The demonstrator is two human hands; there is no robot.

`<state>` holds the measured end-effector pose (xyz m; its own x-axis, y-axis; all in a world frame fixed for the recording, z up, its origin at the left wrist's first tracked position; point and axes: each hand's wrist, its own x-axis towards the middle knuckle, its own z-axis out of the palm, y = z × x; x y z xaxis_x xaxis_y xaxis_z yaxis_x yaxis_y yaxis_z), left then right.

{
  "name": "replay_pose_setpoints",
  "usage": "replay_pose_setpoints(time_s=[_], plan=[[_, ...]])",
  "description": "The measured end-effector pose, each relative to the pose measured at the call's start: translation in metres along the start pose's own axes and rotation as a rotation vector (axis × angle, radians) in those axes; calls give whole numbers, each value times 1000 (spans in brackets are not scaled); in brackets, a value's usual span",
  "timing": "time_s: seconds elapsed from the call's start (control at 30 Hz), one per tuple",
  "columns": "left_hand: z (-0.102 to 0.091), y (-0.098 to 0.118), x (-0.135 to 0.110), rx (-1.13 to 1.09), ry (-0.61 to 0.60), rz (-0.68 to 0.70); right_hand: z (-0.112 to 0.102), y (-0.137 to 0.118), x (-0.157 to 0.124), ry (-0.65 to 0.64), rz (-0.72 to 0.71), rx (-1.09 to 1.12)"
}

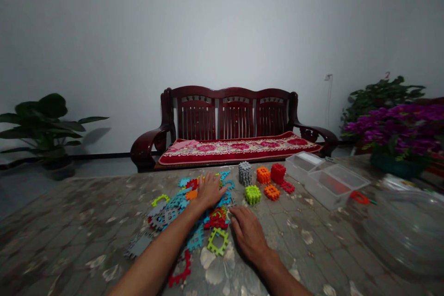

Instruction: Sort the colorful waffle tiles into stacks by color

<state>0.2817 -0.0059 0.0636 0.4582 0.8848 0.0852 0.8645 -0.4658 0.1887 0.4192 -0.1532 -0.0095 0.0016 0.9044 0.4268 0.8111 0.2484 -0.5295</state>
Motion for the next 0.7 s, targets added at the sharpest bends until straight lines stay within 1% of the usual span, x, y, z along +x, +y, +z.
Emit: replay_pose_setpoints(time_s=[0.1,0.17,0.3,0.4,0.5,0.7], plan=[[4,9,36,-5,-71,-12,1,-2,0,-20,-8,-33],[9,12,56,-3,-116,-18,3,-2,0,-11,-13,-45],[18,13,81,7,-167,-40,8,-1,-1,-3,-4,-68],[22,7,88,7,-198,-71,9,-2,0,-31,8,-90],[24,-1,89,-4,-211,-70,7,-5,1,-63,31,-108],[20,-10,81,-36,-136,27,-2,-12,3,-105,56,-97]])
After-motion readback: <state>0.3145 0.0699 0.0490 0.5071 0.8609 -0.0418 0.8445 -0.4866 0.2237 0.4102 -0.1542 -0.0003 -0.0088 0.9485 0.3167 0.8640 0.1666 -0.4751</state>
